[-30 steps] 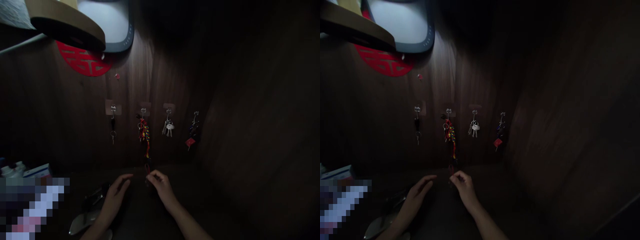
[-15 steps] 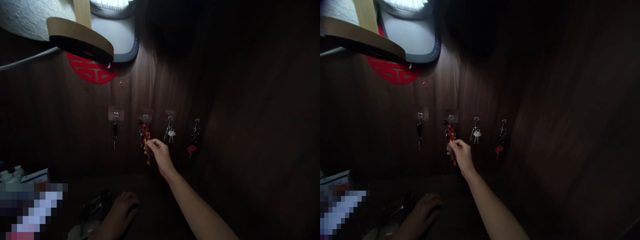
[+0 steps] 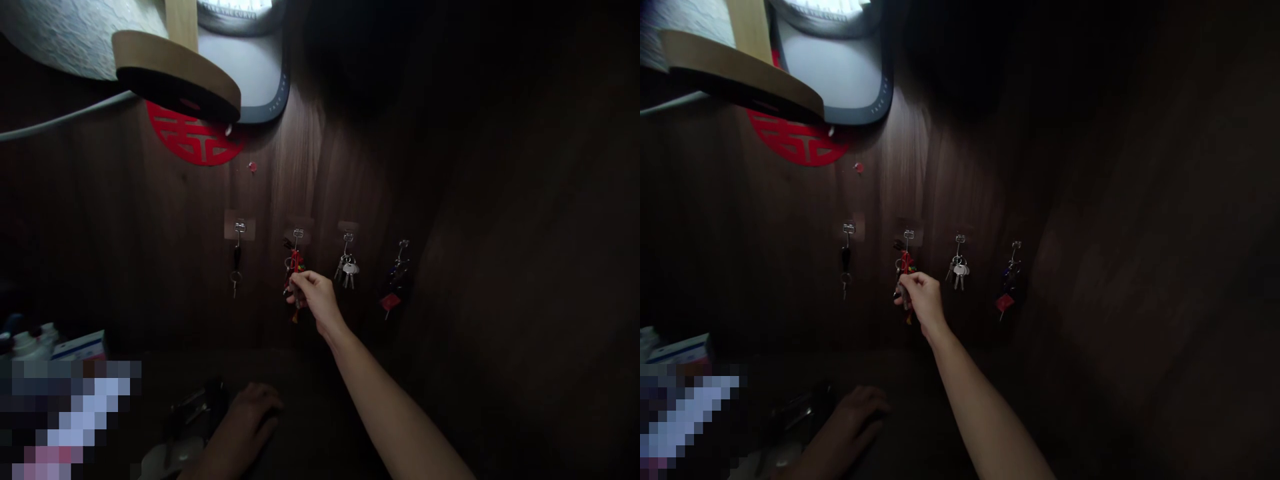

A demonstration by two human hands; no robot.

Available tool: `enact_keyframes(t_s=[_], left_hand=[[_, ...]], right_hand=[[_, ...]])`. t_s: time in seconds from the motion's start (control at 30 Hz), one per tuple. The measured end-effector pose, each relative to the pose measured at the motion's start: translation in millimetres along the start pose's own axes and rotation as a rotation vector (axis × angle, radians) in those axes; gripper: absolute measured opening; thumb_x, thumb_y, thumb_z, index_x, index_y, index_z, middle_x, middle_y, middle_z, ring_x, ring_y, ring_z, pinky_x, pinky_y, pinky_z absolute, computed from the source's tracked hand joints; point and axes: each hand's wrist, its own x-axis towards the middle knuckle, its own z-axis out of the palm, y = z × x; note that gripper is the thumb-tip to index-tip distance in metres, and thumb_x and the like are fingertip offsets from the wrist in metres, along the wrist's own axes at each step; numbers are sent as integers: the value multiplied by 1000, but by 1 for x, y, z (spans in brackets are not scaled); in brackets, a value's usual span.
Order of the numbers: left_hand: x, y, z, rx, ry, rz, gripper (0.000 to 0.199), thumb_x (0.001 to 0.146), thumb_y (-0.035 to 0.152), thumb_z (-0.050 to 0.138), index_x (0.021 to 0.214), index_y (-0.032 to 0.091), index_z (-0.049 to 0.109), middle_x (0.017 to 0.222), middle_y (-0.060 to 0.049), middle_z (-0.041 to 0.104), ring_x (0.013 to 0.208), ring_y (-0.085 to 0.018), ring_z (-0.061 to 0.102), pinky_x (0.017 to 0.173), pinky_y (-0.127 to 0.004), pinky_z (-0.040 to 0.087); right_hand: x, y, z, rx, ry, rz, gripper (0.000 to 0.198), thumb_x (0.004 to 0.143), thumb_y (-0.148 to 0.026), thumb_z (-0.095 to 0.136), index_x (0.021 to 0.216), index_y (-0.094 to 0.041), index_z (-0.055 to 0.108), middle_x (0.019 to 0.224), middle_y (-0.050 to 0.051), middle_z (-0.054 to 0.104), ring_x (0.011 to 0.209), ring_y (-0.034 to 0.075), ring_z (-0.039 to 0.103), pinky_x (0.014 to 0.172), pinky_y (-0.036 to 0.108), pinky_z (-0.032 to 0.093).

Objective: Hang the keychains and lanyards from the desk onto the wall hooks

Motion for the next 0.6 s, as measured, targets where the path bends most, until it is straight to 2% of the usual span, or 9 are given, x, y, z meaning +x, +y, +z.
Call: enact_keyframes(t_s=[0.37, 0.6], left_hand=[[-2, 1, 0, 7, 9, 25, 26, 78, 12, 51, 96, 26, 65, 107, -3, 64, 103, -21, 56, 91, -34, 40], [-4, 3, -2, 0, 10, 32, 26, 79, 13, 51, 95, 26, 66, 109, -3, 65, 104, -22, 56, 92, -36, 42]], right_hand=[[-33, 46, -21, 43, -25, 79, 33, 62, -40, 71, 82, -15, 63, 66, 1, 67, 52, 12, 63, 49, 21, 43], [-71, 78, -44, 10, -40, 182, 32, 63, -42, 71, 78, -15, 64, 64, 1, 66, 53, 12, 62, 50, 22, 43]])
